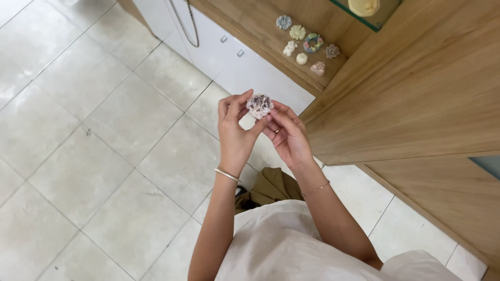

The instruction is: Organize and display various flower-shaped candles on a glass shelf.

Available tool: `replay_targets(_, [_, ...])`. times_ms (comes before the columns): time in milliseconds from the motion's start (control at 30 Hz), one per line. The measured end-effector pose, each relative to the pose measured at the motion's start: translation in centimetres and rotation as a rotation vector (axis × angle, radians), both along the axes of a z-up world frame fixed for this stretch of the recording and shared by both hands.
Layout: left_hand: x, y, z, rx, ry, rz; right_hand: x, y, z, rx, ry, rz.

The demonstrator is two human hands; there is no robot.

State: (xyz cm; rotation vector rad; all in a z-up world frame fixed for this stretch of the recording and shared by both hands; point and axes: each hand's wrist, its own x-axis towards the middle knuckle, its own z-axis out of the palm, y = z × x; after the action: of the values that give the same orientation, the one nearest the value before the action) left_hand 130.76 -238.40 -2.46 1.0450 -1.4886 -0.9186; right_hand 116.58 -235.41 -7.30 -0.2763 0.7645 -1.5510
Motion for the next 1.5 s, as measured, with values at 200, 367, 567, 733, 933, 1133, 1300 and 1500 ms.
replay_targets(200, [-1.0,-9.3,-1.4,0.034,-0.022,-0.112,-2.5,-7.5,-2.4,0.087,0.123,-0.055])
replay_targets(367, [-1.1,-18.4,-4.1,-0.036,-0.120,-0.122,-3.1,-16.4,-3.0,0.057,0.169,0.010])
replay_targets(567, [-2.7,-27.4,-5.5,-0.065,-0.190,-0.192,-5.1,-24.3,-3.7,0.038,0.285,0.034])
replay_targets(733, [-6.4,-31.1,-9.4,-0.054,-0.182,-0.306,-6.9,-25.7,-6.0,0.082,0.310,-0.057])
replay_targets(933, [-10.0,-35.6,-15.1,0.048,-0.159,-0.536,-7.9,-25.0,-9.0,0.265,0.243,-0.245])
replay_targets(1133, [-12.0,-42.4,-20.7,0.062,-0.200,-0.699,-7.2,-24.6,-8.0,0.402,0.230,-0.447])
replay_targets(1300, [-13.8,-46.1,-23.0,0.040,-0.308,-0.796,-5.7,-25.2,-6.4,0.436,0.237,-0.591])
replay_targets(1500, [-15.8,-47.8,-25.0,0.012,-0.481,-0.948,-2.5,-24.9,-5.5,0.560,0.217,-0.697])
